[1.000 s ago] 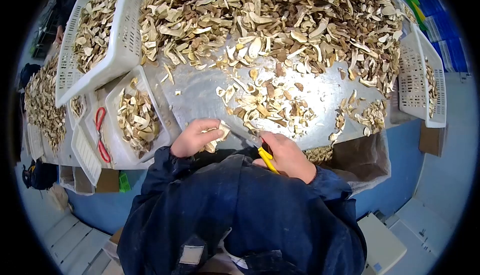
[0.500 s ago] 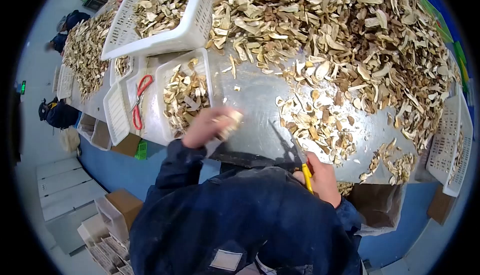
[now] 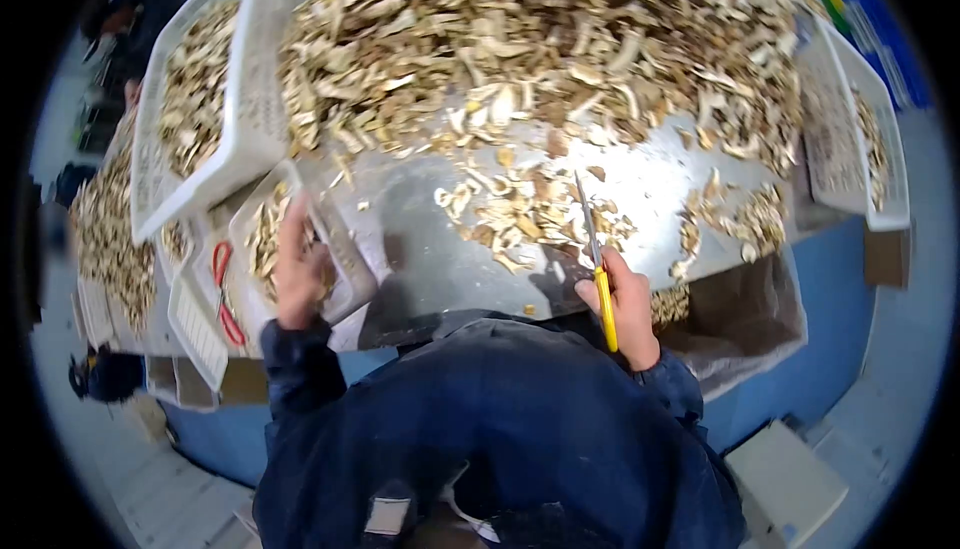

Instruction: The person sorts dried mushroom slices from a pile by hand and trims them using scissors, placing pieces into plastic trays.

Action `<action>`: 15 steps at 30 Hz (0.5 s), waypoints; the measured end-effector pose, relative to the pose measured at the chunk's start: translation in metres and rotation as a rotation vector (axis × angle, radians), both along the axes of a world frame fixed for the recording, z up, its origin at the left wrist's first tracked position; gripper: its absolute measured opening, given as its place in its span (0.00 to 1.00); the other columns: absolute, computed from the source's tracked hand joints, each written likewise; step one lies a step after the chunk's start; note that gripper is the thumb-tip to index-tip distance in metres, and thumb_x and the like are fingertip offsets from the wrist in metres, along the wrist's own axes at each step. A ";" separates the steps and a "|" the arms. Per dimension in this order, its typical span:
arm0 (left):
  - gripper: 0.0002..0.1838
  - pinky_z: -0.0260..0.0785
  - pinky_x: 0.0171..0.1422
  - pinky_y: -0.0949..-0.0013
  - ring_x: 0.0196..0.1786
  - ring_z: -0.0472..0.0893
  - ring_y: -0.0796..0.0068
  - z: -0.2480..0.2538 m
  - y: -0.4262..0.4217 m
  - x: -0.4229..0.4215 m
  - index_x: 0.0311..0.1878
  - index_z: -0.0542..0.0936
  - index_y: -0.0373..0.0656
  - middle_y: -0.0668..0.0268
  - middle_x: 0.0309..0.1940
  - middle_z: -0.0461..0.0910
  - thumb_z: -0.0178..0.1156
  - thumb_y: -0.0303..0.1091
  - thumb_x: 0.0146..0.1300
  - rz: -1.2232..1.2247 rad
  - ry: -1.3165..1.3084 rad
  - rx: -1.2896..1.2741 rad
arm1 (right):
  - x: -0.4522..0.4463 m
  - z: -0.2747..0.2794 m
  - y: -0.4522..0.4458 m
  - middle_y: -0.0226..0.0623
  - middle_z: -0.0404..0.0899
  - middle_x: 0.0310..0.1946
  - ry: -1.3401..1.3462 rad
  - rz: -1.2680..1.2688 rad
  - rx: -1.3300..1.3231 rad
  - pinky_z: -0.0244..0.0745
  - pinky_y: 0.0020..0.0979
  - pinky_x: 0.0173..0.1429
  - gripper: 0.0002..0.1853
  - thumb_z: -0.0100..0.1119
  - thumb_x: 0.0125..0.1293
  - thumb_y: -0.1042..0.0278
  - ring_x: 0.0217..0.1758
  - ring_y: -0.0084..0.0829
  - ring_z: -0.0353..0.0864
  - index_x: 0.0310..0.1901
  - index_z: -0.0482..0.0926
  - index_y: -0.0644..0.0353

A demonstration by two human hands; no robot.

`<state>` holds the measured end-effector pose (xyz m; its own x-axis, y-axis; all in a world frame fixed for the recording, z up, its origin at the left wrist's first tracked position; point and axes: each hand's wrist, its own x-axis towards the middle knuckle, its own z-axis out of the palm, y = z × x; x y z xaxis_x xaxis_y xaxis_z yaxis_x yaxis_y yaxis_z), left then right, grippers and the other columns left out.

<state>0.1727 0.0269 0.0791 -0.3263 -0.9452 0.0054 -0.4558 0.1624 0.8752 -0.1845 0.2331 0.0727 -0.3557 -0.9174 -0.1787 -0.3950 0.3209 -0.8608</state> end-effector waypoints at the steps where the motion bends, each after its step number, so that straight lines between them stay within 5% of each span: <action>1: 0.40 0.50 0.72 0.57 0.69 0.59 0.52 -0.013 0.006 -0.023 0.67 0.63 0.39 0.47 0.66 0.61 0.66 0.34 0.50 -0.128 -0.036 -0.077 | -0.002 -0.003 0.005 0.34 0.66 0.18 -0.049 -0.071 -0.048 0.63 0.27 0.27 0.20 0.62 0.59 0.59 0.20 0.25 0.64 0.47 0.73 0.64; 9: 0.59 0.52 0.69 0.46 0.67 0.59 0.40 -0.069 0.038 -0.153 0.68 0.61 0.40 0.39 0.66 0.56 0.77 0.52 0.30 -0.514 -0.240 -0.445 | -0.016 0.009 0.041 0.23 0.65 0.23 -0.296 -0.511 -0.349 0.76 0.23 0.36 0.22 0.55 0.65 0.58 0.22 0.14 0.66 0.55 0.71 0.65; 15: 0.52 0.52 0.68 0.45 0.67 0.58 0.37 -0.054 0.087 -0.240 0.66 0.63 0.40 0.37 0.66 0.55 0.74 0.52 0.37 -0.765 -0.312 -0.530 | -0.038 0.019 0.076 0.23 0.64 0.19 -0.250 -0.715 -0.412 0.76 0.23 0.36 0.26 0.52 0.67 0.54 0.21 0.13 0.64 0.55 0.69 0.70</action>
<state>-0.0673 0.1134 0.0251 -0.9085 -0.3784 0.1773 -0.2627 0.8472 0.4618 -0.2221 0.3088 0.0918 -0.8673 -0.4968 -0.0311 -0.0008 0.0639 -0.9980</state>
